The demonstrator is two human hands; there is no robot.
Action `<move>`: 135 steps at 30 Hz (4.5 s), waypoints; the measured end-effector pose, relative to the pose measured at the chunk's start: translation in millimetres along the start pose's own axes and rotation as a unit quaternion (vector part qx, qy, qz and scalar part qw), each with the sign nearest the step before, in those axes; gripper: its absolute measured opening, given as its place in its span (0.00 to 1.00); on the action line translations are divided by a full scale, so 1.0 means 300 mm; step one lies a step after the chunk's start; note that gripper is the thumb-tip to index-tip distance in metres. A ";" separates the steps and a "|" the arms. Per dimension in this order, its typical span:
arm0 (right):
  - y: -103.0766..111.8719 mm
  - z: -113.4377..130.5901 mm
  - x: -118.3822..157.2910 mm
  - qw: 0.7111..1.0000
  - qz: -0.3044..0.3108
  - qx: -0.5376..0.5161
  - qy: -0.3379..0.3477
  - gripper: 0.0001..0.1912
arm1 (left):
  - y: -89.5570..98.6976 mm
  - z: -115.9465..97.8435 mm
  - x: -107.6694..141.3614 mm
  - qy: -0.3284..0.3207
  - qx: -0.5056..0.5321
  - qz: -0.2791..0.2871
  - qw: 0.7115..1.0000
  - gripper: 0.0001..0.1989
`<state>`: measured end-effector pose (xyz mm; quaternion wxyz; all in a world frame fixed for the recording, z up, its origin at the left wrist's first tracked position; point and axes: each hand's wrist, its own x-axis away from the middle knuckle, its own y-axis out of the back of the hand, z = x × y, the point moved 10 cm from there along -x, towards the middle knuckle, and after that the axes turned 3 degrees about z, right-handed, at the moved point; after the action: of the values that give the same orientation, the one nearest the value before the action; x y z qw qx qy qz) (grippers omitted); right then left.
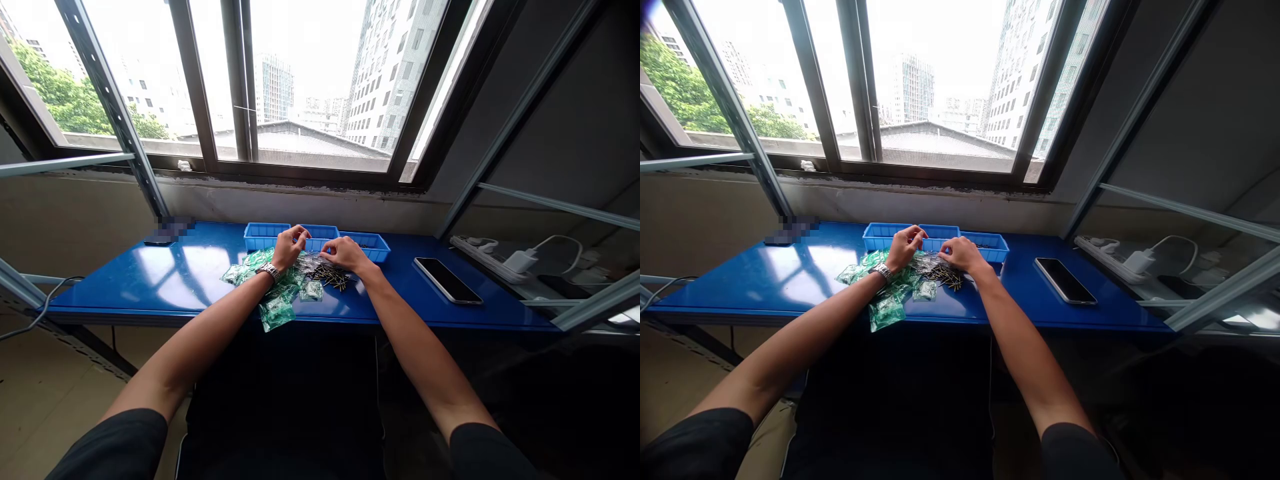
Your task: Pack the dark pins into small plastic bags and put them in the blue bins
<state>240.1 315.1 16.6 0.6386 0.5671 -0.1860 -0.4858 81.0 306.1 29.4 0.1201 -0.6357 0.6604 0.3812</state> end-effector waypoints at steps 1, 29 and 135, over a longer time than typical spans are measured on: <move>0.011 -0.002 0.000 1.000 -0.018 -0.025 0.005 0.10 | 0.000 0.001 0.000 0.000 -0.002 0.000 1.000 0.13; 0.058 -0.006 0.001 0.950 -0.095 -0.296 -0.002 0.22 | -0.031 -0.002 -0.001 -0.004 -0.003 0.041 0.999 0.12; -0.001 0.009 -0.006 0.901 -0.011 -0.434 -0.005 0.26 | 0.007 -0.011 0.001 -0.008 -0.009 -0.004 1.000 0.18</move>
<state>237.1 315.3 17.8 0.8151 0.2337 0.0466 -0.5281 80.0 303.5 32.3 0.1212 -0.6362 0.6537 0.3914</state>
